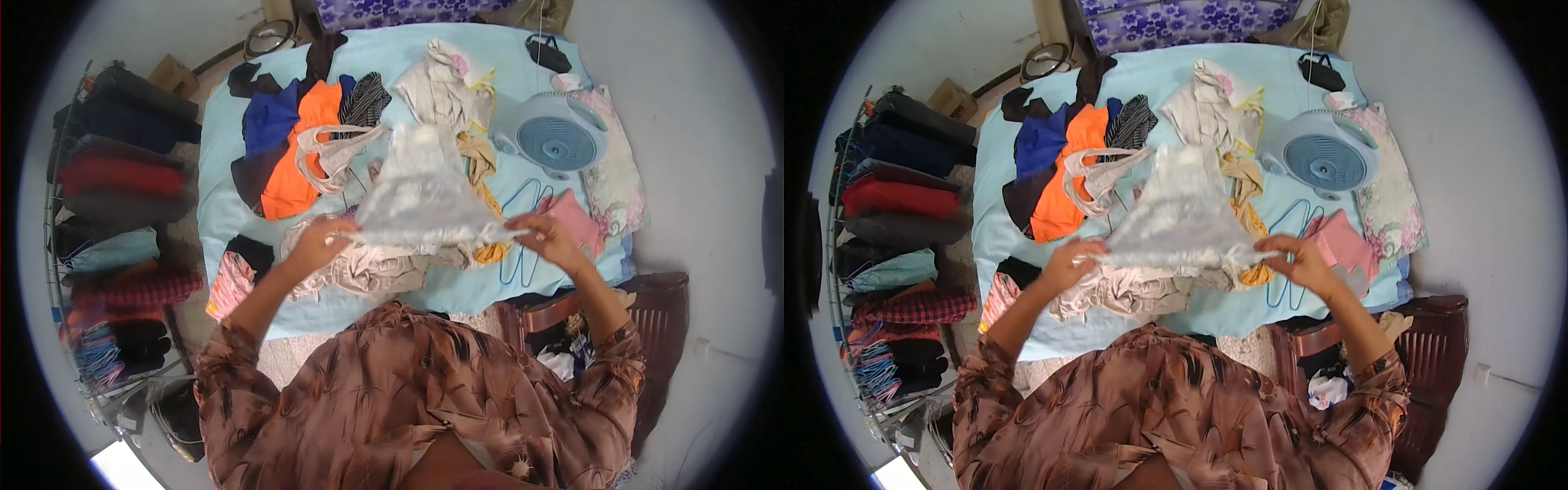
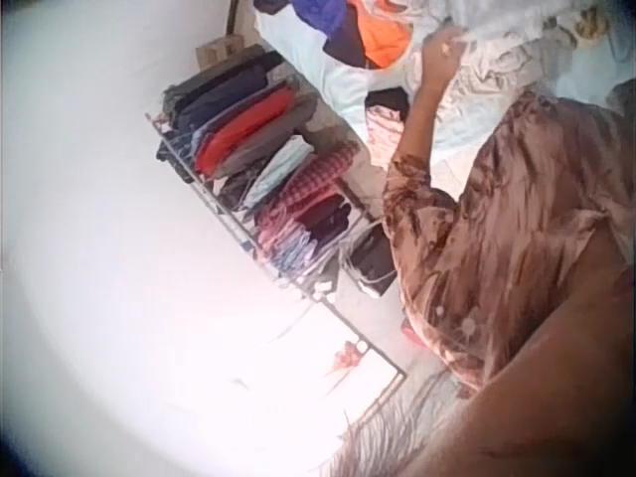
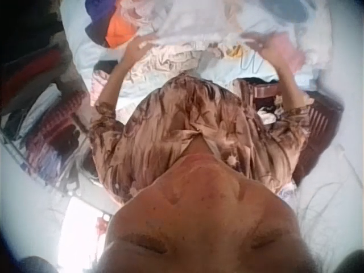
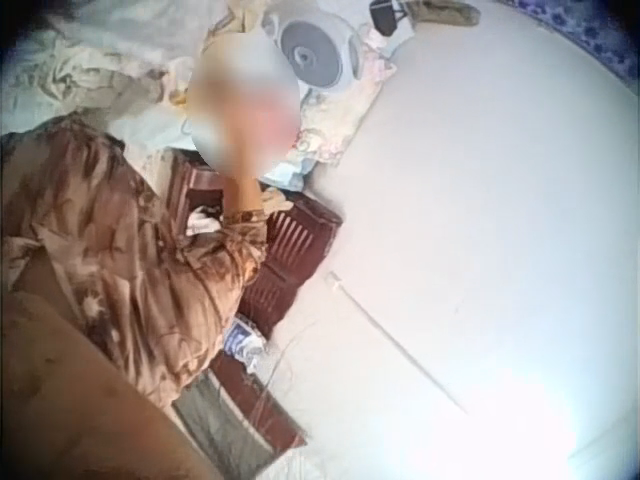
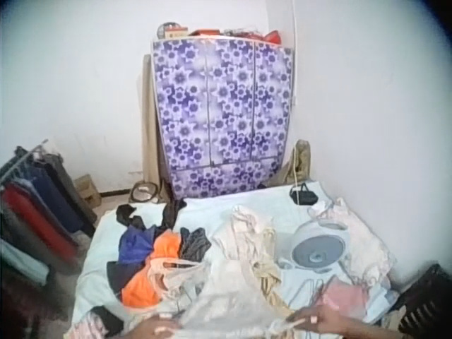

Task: Fold various items of clothing on a bed, including pants and shirts.

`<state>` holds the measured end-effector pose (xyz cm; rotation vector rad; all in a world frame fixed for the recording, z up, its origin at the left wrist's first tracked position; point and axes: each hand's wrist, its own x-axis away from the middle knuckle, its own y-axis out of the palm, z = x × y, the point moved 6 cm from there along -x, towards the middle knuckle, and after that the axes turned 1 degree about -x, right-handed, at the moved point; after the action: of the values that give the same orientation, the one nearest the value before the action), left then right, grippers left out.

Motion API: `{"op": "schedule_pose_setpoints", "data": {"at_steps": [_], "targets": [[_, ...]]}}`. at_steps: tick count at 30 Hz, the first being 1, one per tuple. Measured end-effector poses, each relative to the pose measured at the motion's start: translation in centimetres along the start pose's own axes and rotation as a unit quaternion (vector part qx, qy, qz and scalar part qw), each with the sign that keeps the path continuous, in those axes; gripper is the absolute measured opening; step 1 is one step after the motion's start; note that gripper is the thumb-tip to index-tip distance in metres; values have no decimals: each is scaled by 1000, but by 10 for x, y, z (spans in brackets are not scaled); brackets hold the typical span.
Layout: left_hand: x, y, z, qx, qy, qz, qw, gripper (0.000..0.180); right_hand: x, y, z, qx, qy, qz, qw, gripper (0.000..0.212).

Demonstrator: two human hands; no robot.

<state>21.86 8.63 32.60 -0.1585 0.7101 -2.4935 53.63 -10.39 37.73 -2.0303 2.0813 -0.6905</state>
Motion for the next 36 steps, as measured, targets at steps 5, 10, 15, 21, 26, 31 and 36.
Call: {"op": "schedule_pose_setpoints", "data": {"at_steps": [5, 10, 15, 21, 26, 31, 36], "targets": [[46, 70, -40, 55, -75, -109, 990, 24, 17, 53, 78, -123, 111, -57, 984, 21], [15, 57, -51, 22, -90, -22, 996, 19, -13, 34, 107, -151, 141, -3, 978, 18], [-81, 22, -77, -13, -50, 74, 996, 21, -91, -15, 107, -145, 99, 79, 981, 12], [-187, 39, -84, -351, 27, 238, 905, 42, -173, -31, 97, 374, -126, 344, 852, 44], [-186, 176, -155, -322, 15, -25, 946, 58, -212, 95, 173, 253, -168, 159, 940, 51], [-148, 220, -190, -274, -26, -123, 953, 65, -195, 156, 222, 305, -66, -12, 950, 65], [-159, 224, -196, -281, -2, -81, 956, 59, -199, 153, 246, 307, -4, -22, 952, 65]]}}
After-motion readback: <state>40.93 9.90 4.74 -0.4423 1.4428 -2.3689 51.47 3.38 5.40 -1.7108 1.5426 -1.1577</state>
